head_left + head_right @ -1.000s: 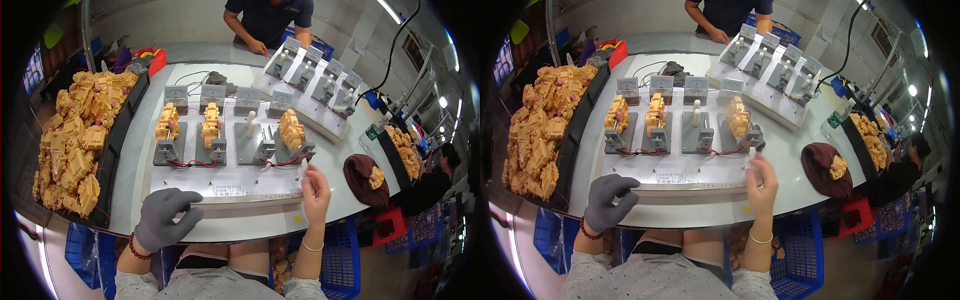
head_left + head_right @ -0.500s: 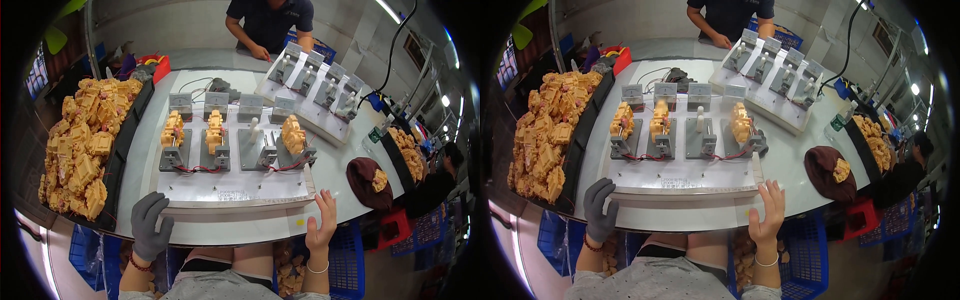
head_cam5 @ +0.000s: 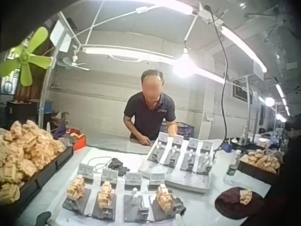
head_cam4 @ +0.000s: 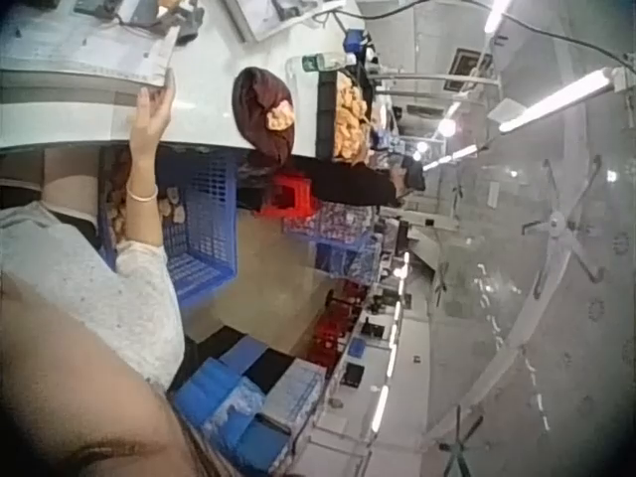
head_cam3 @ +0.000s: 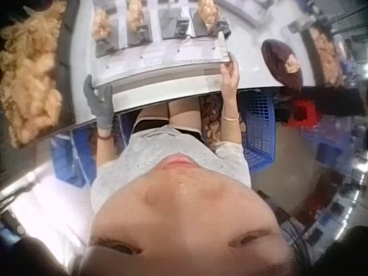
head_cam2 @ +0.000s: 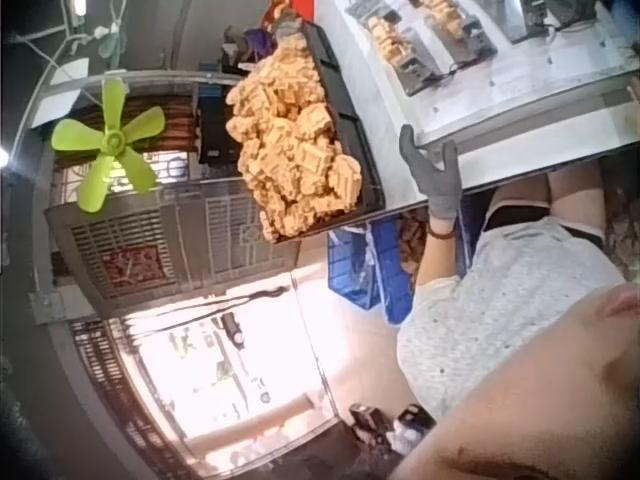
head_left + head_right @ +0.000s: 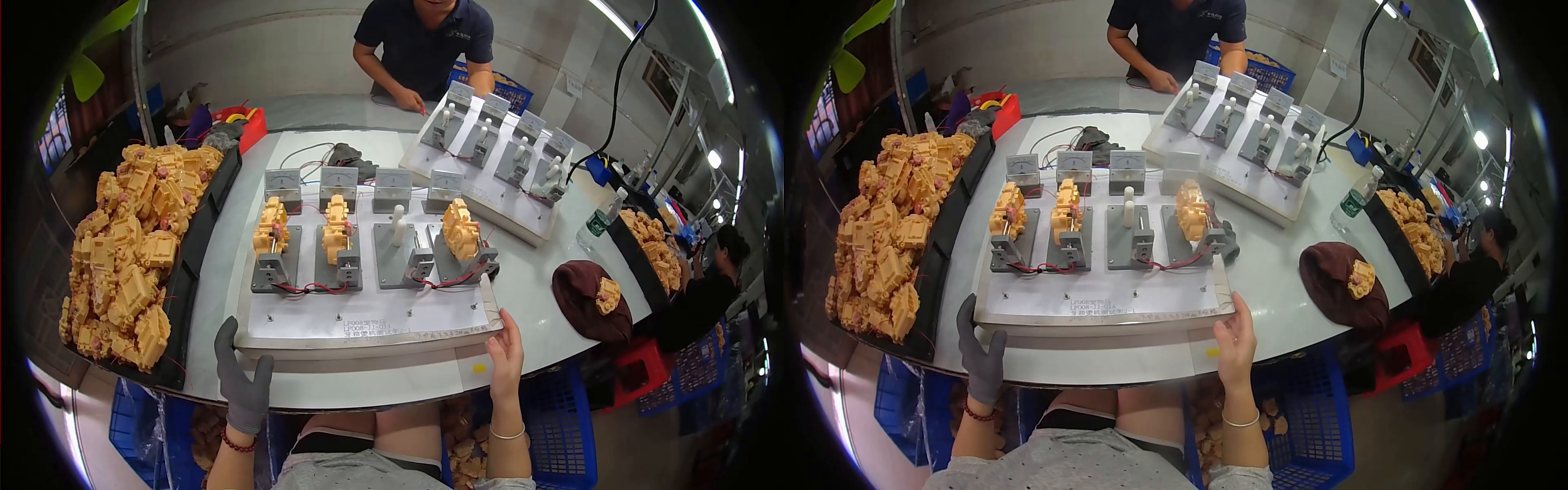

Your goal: The person assembles plastic toy components by hand at a factory workbench, then tests the assembled parts using a testing jig.

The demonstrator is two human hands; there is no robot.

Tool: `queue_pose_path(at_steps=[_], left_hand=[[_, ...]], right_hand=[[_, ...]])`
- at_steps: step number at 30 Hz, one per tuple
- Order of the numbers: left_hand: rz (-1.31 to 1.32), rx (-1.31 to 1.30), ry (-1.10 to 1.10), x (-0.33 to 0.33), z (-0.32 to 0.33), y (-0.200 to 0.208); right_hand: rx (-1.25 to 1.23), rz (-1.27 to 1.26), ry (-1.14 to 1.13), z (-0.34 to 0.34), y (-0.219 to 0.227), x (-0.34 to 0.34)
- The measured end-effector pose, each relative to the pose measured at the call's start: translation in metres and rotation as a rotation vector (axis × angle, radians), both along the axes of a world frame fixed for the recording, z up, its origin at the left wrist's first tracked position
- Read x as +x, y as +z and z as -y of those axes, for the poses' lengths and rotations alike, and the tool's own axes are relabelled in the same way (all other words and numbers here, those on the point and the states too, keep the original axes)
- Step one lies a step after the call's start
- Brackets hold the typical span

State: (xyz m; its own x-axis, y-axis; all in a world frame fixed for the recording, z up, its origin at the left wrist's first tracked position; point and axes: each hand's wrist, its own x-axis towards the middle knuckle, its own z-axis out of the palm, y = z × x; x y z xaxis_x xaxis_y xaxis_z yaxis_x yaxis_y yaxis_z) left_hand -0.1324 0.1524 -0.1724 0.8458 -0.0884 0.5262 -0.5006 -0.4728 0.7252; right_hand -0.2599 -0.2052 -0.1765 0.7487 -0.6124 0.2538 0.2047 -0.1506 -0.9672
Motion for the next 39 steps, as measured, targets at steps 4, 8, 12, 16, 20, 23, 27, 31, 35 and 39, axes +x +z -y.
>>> queue_pose_path(at_steps=[4, 8, 12, 16, 20, 23, 27, 31, 35, 39], left_hand=[[-0.005, 0.149, 0.040, 0.004, 0.012, -0.005], [-0.006, 0.250, 0.117, 0.025, 0.012, -0.004], [-0.060, 0.311, 0.168, 0.067, -0.008, -0.010], [-0.228, 0.508, 0.211, 0.126, -0.004, -0.001], [-0.320, 0.835, 0.409, 0.158, 0.018, 0.020], [-0.157, 1.036, 0.395, 0.123, 0.024, 0.035], [-0.060, 0.491, -0.121, 0.069, 0.078, 0.108], [0.108, 0.406, -0.244, 0.115, 0.175, 0.159], [-0.017, 0.739, -0.283, 0.206, 0.257, 0.153], [-0.152, 0.880, -0.516, 0.230, 0.299, 0.127]], right_hand=[[0.045, 0.058, 0.065, 0.001, 0.003, 0.001], [-0.158, -0.023, 0.121, -0.004, 0.001, 0.013], [-0.231, -0.114, 0.251, -0.003, 0.006, 0.055], [-0.445, -0.142, 0.314, 0.022, -0.003, 0.106], [-0.291, -0.228, 0.424, 0.036, 0.002, 0.136], [-0.534, -0.285, 0.280, 0.034, 0.010, 0.137], [-0.540, -0.143, 0.231, 0.028, 0.021, 0.137], [-0.617, 0.144, 0.119, 0.012, 0.048, 0.187], [-0.547, 0.219, 0.013, -0.018, 0.037, 0.244], [-0.390, 0.356, -0.066, -0.024, 0.025, 0.243]])
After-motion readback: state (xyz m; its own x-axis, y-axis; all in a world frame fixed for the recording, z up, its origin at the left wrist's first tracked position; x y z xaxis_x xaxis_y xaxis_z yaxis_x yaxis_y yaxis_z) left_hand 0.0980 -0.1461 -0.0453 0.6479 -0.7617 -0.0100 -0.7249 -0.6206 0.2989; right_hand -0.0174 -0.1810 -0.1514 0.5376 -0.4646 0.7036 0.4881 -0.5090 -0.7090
